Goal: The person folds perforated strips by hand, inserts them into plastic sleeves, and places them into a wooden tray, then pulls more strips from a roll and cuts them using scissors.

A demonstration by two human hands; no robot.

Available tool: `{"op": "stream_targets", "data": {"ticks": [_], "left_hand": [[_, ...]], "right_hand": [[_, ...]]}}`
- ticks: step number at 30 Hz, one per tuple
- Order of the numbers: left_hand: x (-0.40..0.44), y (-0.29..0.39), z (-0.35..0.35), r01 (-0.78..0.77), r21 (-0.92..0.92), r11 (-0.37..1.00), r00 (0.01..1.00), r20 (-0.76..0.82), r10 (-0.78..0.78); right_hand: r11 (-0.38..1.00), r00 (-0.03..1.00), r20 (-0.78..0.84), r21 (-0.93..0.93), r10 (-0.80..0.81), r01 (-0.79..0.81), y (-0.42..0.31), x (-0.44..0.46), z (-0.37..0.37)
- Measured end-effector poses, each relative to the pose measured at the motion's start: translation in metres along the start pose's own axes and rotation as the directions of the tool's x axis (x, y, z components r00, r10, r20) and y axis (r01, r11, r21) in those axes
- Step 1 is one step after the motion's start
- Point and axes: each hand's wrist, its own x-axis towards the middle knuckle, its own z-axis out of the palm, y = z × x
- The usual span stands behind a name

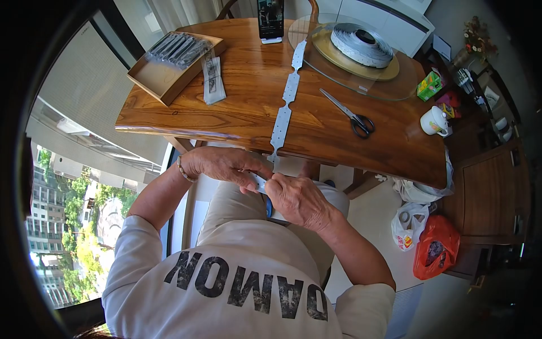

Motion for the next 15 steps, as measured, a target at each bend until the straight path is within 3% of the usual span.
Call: {"op": "stream_targets", "data": {"ticks": [2, 7, 10, 15], "left_hand": [[-0.005, -0.001, -0.002, 0.120, -0.077, 0.990, 0.991, -0.045, -0.124], [-0.009, -0.002, -0.005, 0.125, -0.123, 0.984, 0.978, -0.150, -0.143], [-0.010, -0.003, -0.009, 0.223, -0.080, 0.972, 0.963, -0.134, -0.232], [-0.009, -0.009, -0.012, 0.167, -0.075, 0.983, 0.977, -0.121, -0.175]], "right_hand": [[1.000, 1.000, -0.007, -0.004, 0.009, -0.009, 0.003, -0.001, 0.002], [0.999, 0.999, -0.031, -0.022, 0.036, -0.036, 0.006, -0.001, 0.003], [0.999, 0.998, -0.040, -0.024, 0.040, -0.041, 0.007, -0.002, 0.004], [0.999, 0.998, -0.061, -0.029, 0.030, -0.032, 0.007, -0.002, 0.003]]}}
